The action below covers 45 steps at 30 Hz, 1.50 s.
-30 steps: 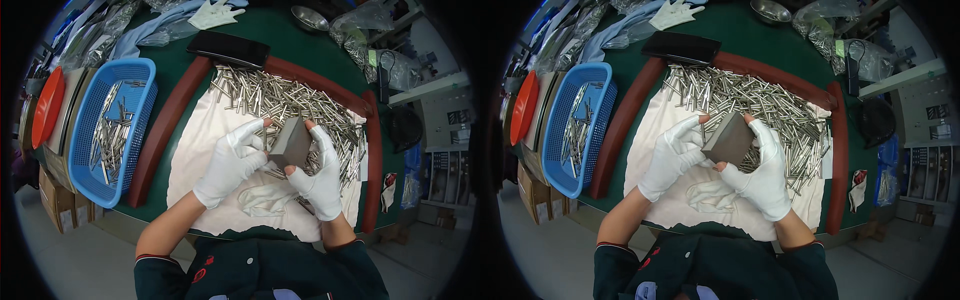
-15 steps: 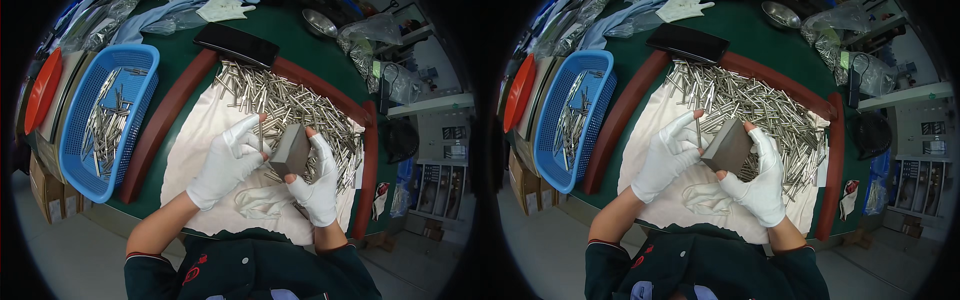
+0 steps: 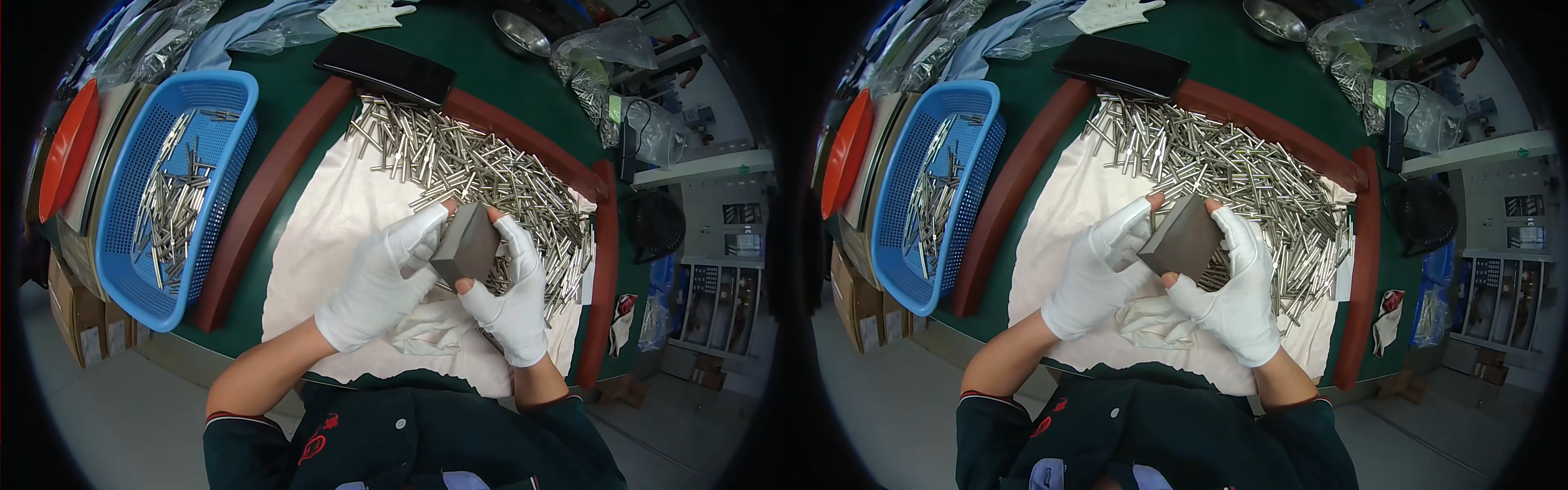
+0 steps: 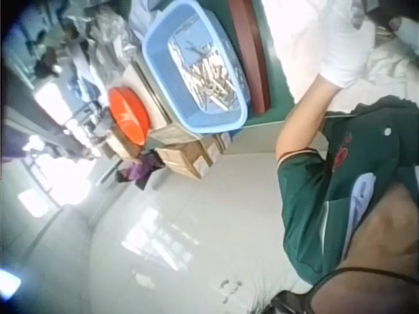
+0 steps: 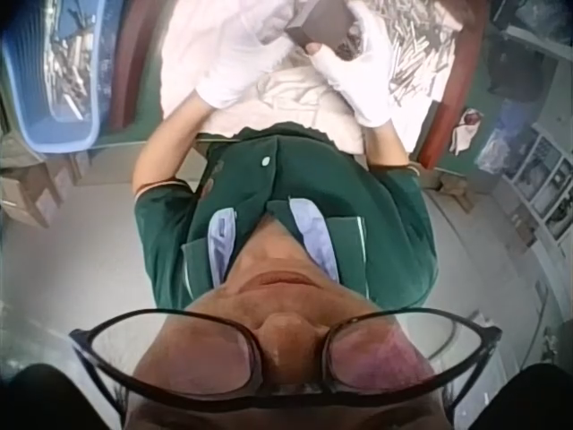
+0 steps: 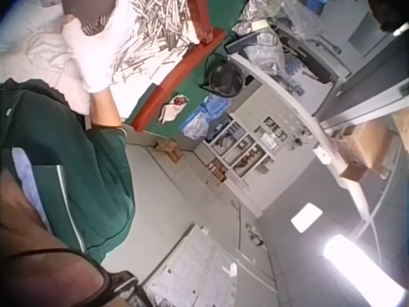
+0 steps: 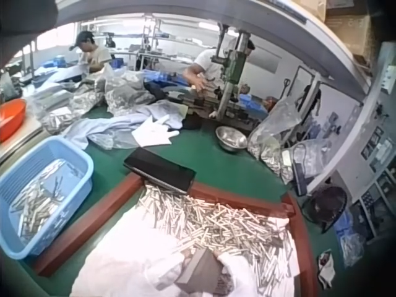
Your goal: Inspecting and wiping small metal components with a cloth at a factory workstation.
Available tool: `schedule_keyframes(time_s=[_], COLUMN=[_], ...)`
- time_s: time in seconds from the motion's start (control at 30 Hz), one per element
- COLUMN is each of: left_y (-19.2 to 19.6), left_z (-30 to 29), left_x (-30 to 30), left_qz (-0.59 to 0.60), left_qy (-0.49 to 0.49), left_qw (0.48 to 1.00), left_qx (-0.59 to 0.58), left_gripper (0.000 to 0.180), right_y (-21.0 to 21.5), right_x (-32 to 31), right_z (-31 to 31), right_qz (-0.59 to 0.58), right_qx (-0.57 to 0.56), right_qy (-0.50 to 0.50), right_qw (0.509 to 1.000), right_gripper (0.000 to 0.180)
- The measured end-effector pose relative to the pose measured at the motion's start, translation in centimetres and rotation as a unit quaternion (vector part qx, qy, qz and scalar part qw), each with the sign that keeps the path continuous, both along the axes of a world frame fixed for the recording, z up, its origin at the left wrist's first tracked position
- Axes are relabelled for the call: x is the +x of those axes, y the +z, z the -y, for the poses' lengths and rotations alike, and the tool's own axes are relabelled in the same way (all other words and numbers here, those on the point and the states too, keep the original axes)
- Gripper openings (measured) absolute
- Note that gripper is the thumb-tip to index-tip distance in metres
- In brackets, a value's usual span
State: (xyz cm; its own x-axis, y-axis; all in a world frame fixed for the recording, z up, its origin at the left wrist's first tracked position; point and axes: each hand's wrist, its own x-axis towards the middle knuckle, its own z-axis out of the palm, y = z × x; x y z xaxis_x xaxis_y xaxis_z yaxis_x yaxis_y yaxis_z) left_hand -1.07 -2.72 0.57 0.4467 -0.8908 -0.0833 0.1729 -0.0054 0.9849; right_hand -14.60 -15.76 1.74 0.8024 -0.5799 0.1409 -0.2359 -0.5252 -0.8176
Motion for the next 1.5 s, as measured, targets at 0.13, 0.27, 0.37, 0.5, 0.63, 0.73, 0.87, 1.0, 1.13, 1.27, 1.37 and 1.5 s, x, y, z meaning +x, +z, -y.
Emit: schedule_keyframes(time_s=[0.13, 0.27, 0.37, 0.5, 0.63, 0.73, 0.87, 1.0, 1.13, 1.27, 1.37, 1.5], left_y=[-1.2, -1.7, -1.6, -2.0, -1.8, -2.0, -2.5, -2.3, -2.5, -2.5, -2.5, -1.7], left_z=[-0.2, 0.8, 0.5, 0.0, 0.1, 0.4, 0.3, 0.5, 0.5, 0.1, 0.2, 0.7], left_x=[0.1, -0.1, 0.3, 0.3, 0.4, 0.6, 0.5, 0.7, 0.6, 0.5, 0.5, 0.5], left_qz=[0.059, 0.32, 0.374, 0.491, 0.51, 0.505, 0.489, 0.491, 0.492, 0.478, 0.481, 0.432], left_qy=[-0.002, 0.066, 0.044, 0.074, 0.083, 0.078, 0.088, 0.1, 0.098, 0.086, 0.121, 0.103], left_qw=[0.998, 0.942, 0.925, 0.864, 0.85, 0.853, 0.862, 0.857, 0.857, 0.868, 0.857, 0.882], left_qx=[0.003, -0.078, -0.057, -0.083, -0.099, -0.107, -0.103, -0.121, -0.12, -0.102, -0.14, -0.156], left_gripper=[0.072, 0.072, 0.074, 0.077, 0.08, 0.082, 0.084, 0.084, 0.082, 0.081, 0.079, 0.071], right_y=[-0.3, 0.0, 0.5, 0.4, 0.9, 1.0, 0.8, 0.6, 0.5, 0.3, 0.3, 0.2], right_x=[0.0, -0.1, -0.3, -0.2, -0.3, -0.2, -0.1, 0.0, -0.3, 0.0, -0.1, 0.0], right_z=[0.1, 0.0, 0.0, 0.1, 0.0, 0.0, -0.1, 0.1, -0.4, 0.1, -0.6, -0.2], right_qz=[0.014, 0.015, -0.007, -0.028, -0.019, -0.024, -0.013, -0.002, 0.004, -0.007, 0.023, 0.046], right_qx=[0.047, 0.039, 0.035, 0.018, 0.032, 0.058, 0.066, 0.042, 0.052, 0.029, -0.001, 0.082], right_qy=[-0.001, -0.009, -0.005, 0.013, 0.027, 0.027, 0.029, 0.041, 0.03, 0.033, 0.025, -0.002], right_qw=[0.999, 0.999, 0.999, 0.999, 0.999, 0.998, 0.997, 0.998, 0.998, 0.999, 0.999, 0.996], right_gripper=[0.078, 0.078, 0.08, 0.079, 0.079, 0.079, 0.079, 0.079, 0.078, 0.077, 0.078, 0.073])
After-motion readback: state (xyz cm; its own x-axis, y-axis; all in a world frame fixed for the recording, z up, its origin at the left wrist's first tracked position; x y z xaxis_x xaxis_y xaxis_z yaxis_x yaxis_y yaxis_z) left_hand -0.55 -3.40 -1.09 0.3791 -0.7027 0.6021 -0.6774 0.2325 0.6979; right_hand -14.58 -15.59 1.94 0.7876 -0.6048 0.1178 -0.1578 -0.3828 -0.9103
